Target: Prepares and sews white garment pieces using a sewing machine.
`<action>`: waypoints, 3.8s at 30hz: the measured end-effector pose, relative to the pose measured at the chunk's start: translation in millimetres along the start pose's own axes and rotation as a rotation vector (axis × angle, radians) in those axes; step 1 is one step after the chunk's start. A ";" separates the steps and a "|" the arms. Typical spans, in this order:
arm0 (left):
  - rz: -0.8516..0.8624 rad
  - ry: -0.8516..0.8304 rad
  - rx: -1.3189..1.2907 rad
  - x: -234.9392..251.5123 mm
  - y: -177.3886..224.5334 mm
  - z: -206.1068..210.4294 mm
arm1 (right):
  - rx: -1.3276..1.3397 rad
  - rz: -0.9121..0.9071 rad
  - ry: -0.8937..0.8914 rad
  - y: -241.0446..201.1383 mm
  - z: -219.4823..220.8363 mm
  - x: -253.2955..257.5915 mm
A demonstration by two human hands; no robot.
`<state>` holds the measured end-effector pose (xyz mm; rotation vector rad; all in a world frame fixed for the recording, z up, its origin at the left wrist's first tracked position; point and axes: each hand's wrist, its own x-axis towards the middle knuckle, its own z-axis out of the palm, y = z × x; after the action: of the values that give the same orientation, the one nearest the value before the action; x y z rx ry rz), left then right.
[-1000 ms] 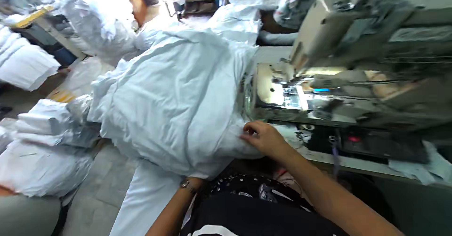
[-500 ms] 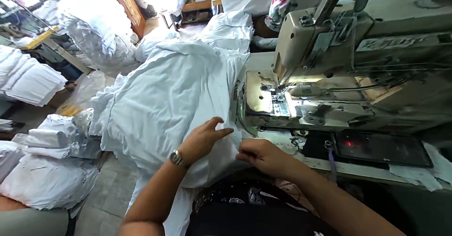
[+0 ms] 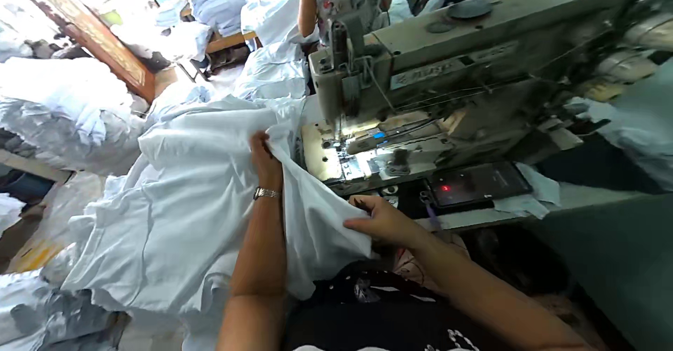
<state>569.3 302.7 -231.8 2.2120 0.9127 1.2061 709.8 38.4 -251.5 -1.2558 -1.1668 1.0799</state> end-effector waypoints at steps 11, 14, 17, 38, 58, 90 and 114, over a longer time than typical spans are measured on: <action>0.427 -0.399 0.061 -80.0 77.4 -20.6 | 0.233 0.036 -0.124 -2.3 14.0 -20.0; 0.455 -0.465 0.282 -62.3 69.1 -5.8 | 0.299 0.023 -0.122 -2.6 20.2 -20.2; 0.169 -0.452 0.448 -46.8 46.1 -22.4 | 0.372 0.030 -0.158 8.7 18.2 -31.0; 0.130 -0.086 0.129 -165.5 94.8 -101.3 | -0.342 -0.317 0.068 -33.2 57.5 -43.3; -0.540 -0.049 -1.200 -208.9 65.6 -138.9 | 0.511 0.122 0.083 2.9 26.0 -30.2; 0.236 -0.314 0.305 -42.6 123.2 -33.5 | -0.131 -0.194 0.203 -13.3 12.9 -47.9; 0.011 -0.492 0.296 46.8 99.3 63.5 | -0.162 -0.112 0.419 -0.2 -7.2 8.1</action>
<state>675.2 265.0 -173.1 2.5769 0.9097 0.5039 717.9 45.6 -250.8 -1.4405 -0.9996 0.6081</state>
